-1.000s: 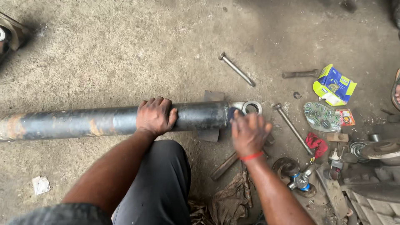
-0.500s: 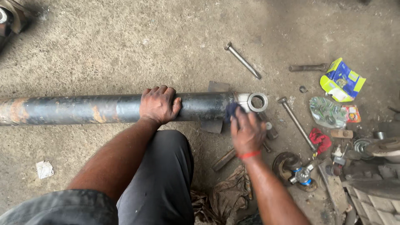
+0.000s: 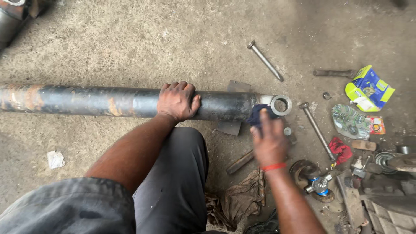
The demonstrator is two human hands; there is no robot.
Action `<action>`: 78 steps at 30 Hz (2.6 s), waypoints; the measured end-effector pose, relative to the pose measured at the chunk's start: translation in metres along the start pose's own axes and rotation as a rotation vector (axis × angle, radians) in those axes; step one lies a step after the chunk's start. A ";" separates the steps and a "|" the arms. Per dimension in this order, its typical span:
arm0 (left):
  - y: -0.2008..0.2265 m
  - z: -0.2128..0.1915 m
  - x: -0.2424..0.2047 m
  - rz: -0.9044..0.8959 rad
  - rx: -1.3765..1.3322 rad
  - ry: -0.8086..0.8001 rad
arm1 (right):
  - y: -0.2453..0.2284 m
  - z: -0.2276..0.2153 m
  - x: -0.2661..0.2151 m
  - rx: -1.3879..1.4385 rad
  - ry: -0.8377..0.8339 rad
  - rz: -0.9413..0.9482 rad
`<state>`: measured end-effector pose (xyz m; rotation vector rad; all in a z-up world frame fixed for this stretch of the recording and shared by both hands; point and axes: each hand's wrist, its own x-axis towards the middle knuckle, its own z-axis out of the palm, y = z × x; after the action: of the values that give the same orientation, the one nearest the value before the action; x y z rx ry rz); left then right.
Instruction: The person cleans the yoke and joint area of a driveshaft using a cloth and then applies a blue substance to a small cylindrical component.
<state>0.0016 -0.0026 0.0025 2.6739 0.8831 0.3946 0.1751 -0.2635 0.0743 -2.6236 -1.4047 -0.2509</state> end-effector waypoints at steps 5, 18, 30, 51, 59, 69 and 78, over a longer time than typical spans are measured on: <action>-0.001 0.001 0.000 -0.006 0.008 -0.007 | -0.026 0.005 -0.009 0.037 -0.389 0.161; -0.002 0.001 0.004 -0.006 -0.018 -0.034 | -0.026 -0.052 0.058 -0.012 -0.759 0.218; -0.001 -0.003 -0.001 0.002 -0.016 -0.007 | -0.025 -0.040 0.070 0.032 -0.722 0.192; -0.004 0.001 0.001 -0.017 0.035 -0.073 | -0.020 -0.023 0.035 0.035 -0.656 0.279; -0.018 0.008 -0.009 0.142 -0.025 0.114 | -0.015 -0.001 0.001 0.188 -0.454 0.270; -0.025 0.026 -0.013 0.125 0.109 0.123 | -0.005 0.021 0.009 0.136 -0.376 0.220; -0.030 0.034 -0.011 0.146 0.107 0.136 | -0.003 0.014 -0.009 0.166 -0.543 0.225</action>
<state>-0.0115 0.0072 -0.0419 2.8481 0.7680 0.5847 0.1686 -0.2657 0.0584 -2.7854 -1.1654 0.6199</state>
